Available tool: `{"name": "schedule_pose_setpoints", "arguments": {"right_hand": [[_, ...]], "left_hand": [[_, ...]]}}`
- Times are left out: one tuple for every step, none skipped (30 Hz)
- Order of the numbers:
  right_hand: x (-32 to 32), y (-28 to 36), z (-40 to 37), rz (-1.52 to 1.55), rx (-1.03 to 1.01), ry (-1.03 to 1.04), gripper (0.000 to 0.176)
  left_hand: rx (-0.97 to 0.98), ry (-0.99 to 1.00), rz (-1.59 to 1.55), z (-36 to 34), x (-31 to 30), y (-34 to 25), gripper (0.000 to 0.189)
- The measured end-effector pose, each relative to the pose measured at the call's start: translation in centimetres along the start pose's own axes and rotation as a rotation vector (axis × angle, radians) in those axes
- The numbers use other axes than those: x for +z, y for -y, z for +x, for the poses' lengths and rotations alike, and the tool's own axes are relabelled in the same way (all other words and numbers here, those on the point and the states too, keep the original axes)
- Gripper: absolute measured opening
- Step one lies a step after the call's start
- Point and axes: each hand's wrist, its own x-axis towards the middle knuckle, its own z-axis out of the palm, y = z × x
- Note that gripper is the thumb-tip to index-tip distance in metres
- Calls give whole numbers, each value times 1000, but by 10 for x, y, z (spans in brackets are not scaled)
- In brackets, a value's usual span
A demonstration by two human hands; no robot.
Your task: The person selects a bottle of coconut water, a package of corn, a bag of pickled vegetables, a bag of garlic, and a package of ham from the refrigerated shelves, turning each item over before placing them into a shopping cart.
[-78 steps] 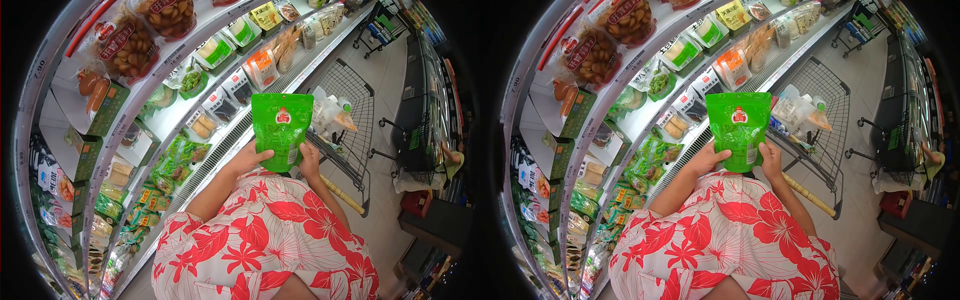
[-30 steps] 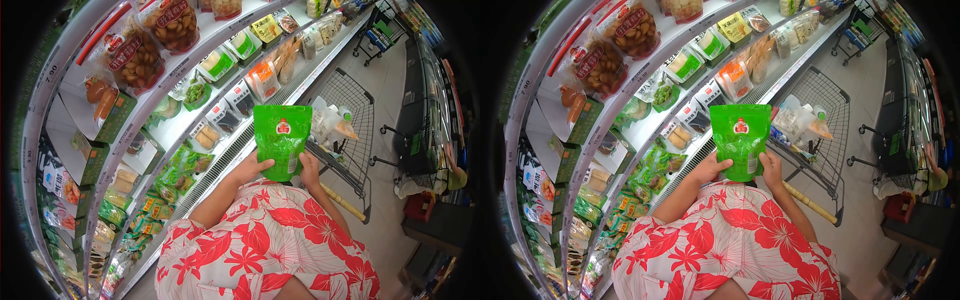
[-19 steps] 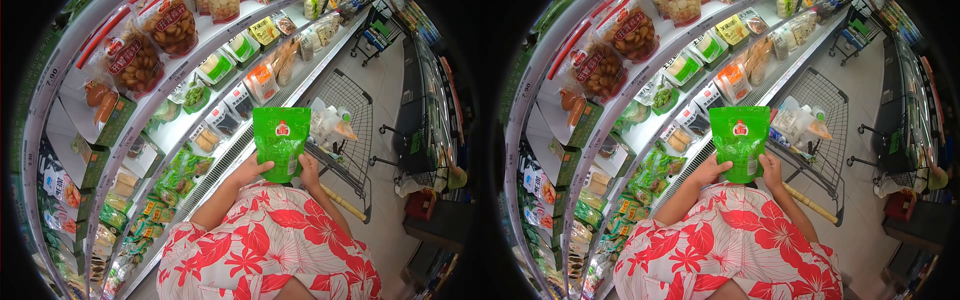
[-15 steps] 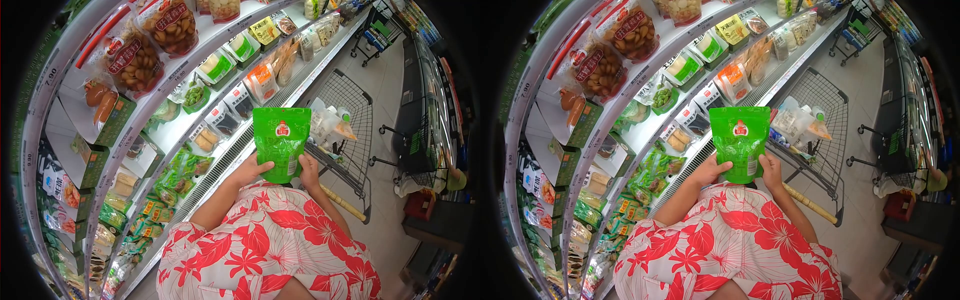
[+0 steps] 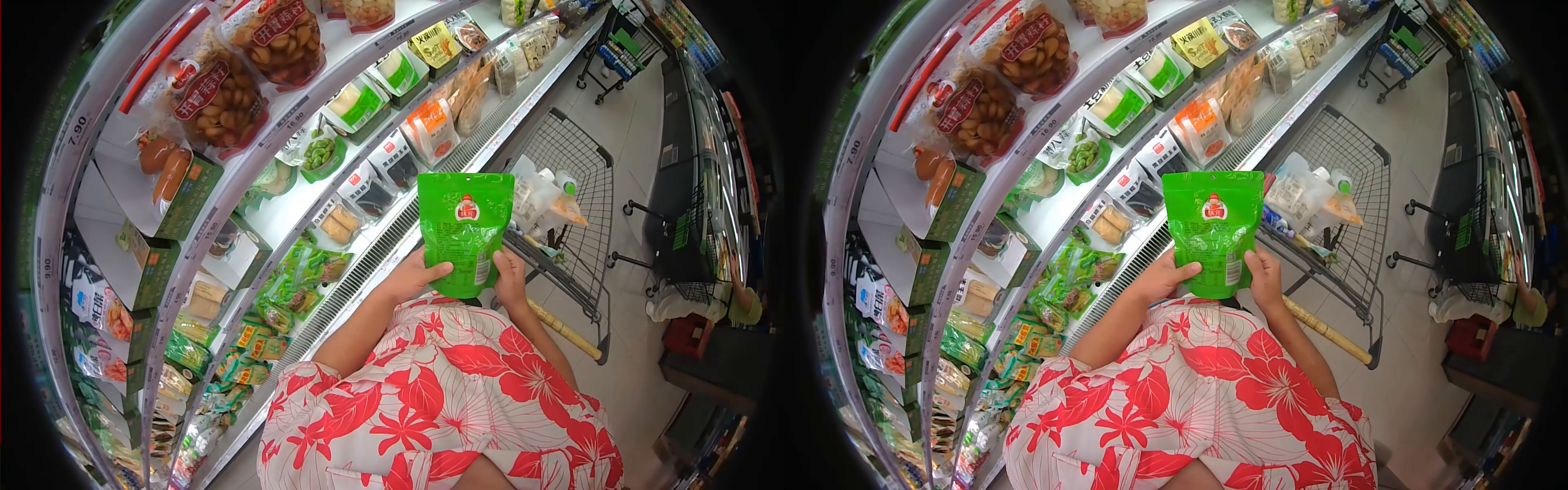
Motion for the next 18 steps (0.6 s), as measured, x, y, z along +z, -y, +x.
{"name": "schedule_pose_setpoints", "arguments": {"right_hand": [[0, 0, 0, 0, 0, -1, 36], [1, 1, 0, -1, -4, -1, 36], [1, 2, 0, -2, -9, -2, 36], [1, 0, 0, -2, -7, -3, 36], [-1, -1, 1, -10, -13, 0, 36], [0, -1, 0, -18, -18, 2, 37], [1, 0, 0, -18, -16, 0, 37], [2, 1, 0, -27, -23, -21, 35], [4, 3, 0, -35, -29, -42, 34], [5, 3, 0, -36, -28, -44, 34], [5, 3, -1, -29, -27, -41, 34], [5, 4, -1, -22, -29, -36, 34], [4, 4, 0, -24, -32, -37, 34], [4, 4, 0, -41, -38, -41, 33], [5, 4, -1, -58, -43, -46, 33], [5, 4, -1, -58, -47, -45, 33], [6, 5, -1, -75, -54, -58, 32], [7, 6, -2, -92, -60, -70, 32]], "left_hand": [[9, 9, -16, 0, 1, -1, 61], [17, 18, -33, -1, 3, -2, 61], [17, 18, -34, -1, 3, -3, 61], [18, 16, -34, -1, 4, -4, 61], [19, 14, -35, -1, 4, -4, 60], [17, 14, -38, -1, 3, -1, 60], [10, 25, -62, 1, 0, 3, 60], [2, 35, -85, 2, -2, 5, 61], [1, 36, -87, 2, -1, 4, 61], [-5, 17, -75, 0, 0, 1, 62], [-12, -1, -64, -1, 2, 0, 63], [-12, 2, -65, 0, 2, 1, 63], [-3, 12, -71, 0, 1, 2, 64], [7, 21, -74, 1, 1, 2, 65], [9, 22, -72, 1, 0, 3, 65], [6, 17, -63, 1, -1, 4, 66], [4, 13, -52, 1, -1, 4, 66], [7, 15, -49, 1, -1, 3, 66]]}}
